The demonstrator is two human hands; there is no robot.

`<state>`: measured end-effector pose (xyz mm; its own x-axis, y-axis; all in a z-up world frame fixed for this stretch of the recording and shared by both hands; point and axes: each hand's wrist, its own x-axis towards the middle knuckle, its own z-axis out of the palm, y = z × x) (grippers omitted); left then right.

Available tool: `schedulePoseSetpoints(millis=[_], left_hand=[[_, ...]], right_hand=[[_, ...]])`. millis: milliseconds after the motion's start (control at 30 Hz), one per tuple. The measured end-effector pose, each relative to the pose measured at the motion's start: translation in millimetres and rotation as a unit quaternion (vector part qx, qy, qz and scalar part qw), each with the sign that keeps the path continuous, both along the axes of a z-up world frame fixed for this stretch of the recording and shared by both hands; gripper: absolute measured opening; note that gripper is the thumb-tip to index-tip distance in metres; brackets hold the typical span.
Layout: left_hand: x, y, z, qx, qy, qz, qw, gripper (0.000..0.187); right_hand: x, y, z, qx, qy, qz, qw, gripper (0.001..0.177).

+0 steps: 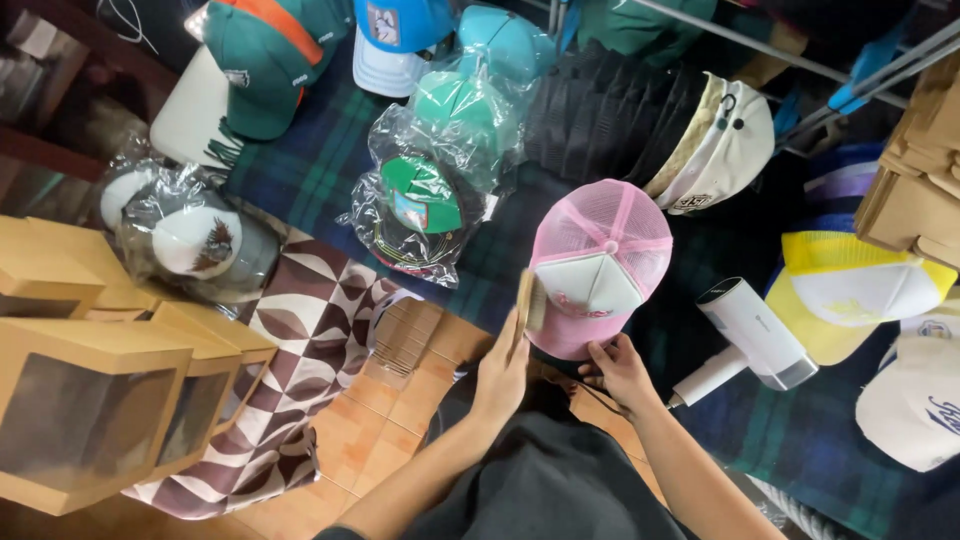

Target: Cleaning and shaping baseball caps using a handheld steamer and a brush on a wooden head form.

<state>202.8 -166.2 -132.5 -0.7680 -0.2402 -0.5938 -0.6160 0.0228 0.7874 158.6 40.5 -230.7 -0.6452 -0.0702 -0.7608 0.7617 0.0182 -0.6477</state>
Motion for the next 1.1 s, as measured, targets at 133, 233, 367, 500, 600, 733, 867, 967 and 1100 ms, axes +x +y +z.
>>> schedulePoseSetpoints(millis=[133, 233, 367, 500, 600, 733, 867, 967, 1100], left_hand=[[-79, -19, -7, 0.036, 0.001, 0.044, 0.998, 0.067], [-115, -36, -32, -0.012, 0.029, -0.030, 0.999, 0.063], [-83, -33, -8, -0.016, 0.067, -0.023, 0.997, 0.058], [15, -16, -71, -0.073, 0.275, -0.070, 0.956, 0.038], [62, -25, -109, -0.187, 0.374, -0.311, 0.854, 0.051], [48, -21, -96, -0.219, 0.448, -0.325, 0.803, 0.049], [1, -42, -79, -0.335, 0.391, -0.460, 0.723, 0.060], [-22, -93, -79, -0.373, 0.403, -0.432, 0.715, 0.056], [-38, -103, -82, -0.399, 0.513, -0.436, 0.623, 0.059]], right_hand=[[-2, 2, 11, 0.008, 0.010, 0.019, 1.000, 0.020], [-6, 2, 26, 0.089, -0.027, 0.069, 0.993, 0.030], [-37, 22, 25, 0.166, 0.173, -0.075, 0.968, 0.050], [-90, 21, 85, 0.312, 0.369, 0.029, 0.875, 0.036], [-132, -8, 133, 0.378, 0.451, 0.166, 0.792, 0.041], [-168, -51, 147, 0.365, 0.446, 0.278, 0.768, 0.045], [-177, -63, 137, 0.435, 0.365, 0.405, 0.717, 0.060], [-174, -61, 129, 0.447, 0.385, 0.389, 0.708, 0.061], [-171, -64, 128, 0.451, 0.416, 0.366, 0.700, 0.058]])
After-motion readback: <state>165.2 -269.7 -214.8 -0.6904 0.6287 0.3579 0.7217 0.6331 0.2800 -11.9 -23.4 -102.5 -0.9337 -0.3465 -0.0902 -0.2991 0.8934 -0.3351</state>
